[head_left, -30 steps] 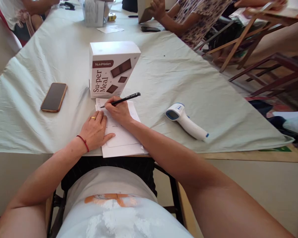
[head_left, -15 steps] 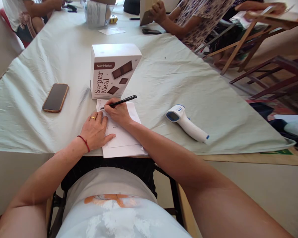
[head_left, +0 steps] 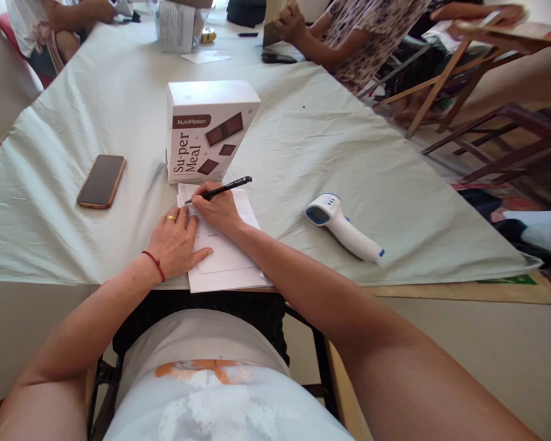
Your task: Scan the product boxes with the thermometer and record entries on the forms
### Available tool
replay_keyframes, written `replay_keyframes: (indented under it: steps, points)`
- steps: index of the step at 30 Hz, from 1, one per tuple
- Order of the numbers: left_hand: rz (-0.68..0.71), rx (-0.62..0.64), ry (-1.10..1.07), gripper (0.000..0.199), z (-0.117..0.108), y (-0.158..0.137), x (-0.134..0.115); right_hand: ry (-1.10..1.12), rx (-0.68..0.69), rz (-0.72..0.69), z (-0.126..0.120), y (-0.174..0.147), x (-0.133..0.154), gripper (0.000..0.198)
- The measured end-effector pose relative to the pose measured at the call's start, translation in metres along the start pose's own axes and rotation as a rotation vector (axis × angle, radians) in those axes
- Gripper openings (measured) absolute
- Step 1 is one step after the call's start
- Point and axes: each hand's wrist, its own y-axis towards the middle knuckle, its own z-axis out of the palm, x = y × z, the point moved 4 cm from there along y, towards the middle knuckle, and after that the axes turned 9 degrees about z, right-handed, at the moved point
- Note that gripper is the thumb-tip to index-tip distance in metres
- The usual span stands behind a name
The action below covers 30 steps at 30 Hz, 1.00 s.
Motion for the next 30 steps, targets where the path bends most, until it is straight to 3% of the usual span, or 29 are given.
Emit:
replay_keyframes:
  steps: [10,21,30]
  points:
    - [-0.023,0.065,-0.016,0.073,-0.0015,0.0015,-0.0018,0.008,-0.019,0.010,-0.0018,-0.0009,0.0025,0.007]
    - [0.018,-0.028,-0.015,0.071,0.0009,-0.0011,0.0012,-0.014,0.001,0.010,-0.0014,0.0000,0.0018,0.003]
    - [0.016,-0.017,-0.019,0.071,-0.0004,-0.0009,0.0006,0.003,-0.037,0.041,-0.0042,-0.0023,0.0048,0.005]
